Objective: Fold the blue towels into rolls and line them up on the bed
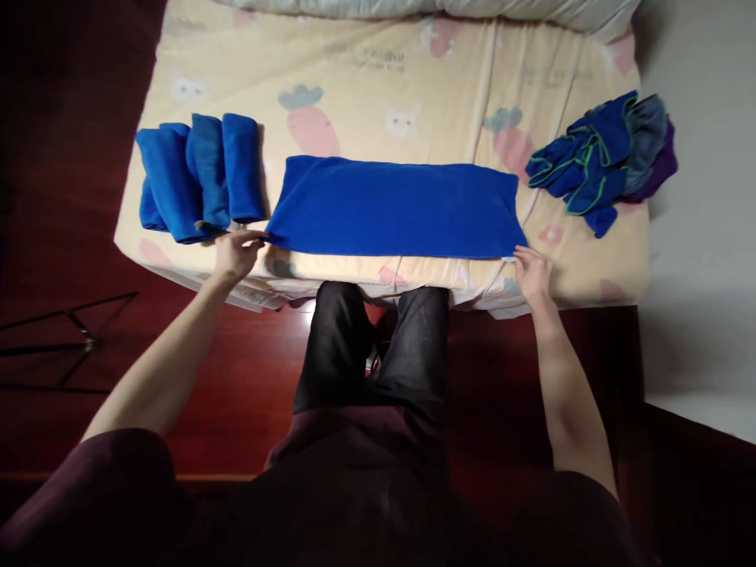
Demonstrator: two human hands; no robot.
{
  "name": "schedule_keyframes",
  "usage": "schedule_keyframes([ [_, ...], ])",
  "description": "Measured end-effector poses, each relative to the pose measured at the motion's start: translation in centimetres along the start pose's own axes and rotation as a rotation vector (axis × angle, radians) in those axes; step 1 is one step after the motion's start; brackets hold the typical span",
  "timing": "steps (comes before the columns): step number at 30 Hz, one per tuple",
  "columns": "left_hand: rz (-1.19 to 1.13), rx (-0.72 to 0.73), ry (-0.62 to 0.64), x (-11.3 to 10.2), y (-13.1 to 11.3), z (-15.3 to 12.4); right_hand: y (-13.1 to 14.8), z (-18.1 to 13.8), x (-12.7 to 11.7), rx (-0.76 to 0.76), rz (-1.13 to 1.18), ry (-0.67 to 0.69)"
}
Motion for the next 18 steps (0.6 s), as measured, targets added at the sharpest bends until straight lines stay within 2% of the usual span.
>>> schedule_keyframes([
  [4,0.096,0.153,0.145,2.0,-0.4,-0.6,-1.5,-0.6,3.1,-0.048,-0.071,0.081],
  [10,0.222,0.363,0.324,3.0,-2.1,-0.4,-2.3,-0.7,2.8,-0.087,-0.14,0.019],
  [13,0.258,0.35,0.327,2.8,-1.2,-1.2,-2.7,-1.3,2.2,-0.059,-0.152,0.023],
  [18,0.308,0.213,0.372,2.6,-0.1,-3.5,-3.4,-2.9,1.8,-0.038,-0.181,0.068],
])
Point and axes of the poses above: each hand's wrist, its own z-axis towards the middle knuckle, its own x-axis out of the palm, y = z × x, the point moved 7 cm from there along z, towards the middle knuckle, and after that the axes turned 13 degrees about x, right-handed, at the moved point
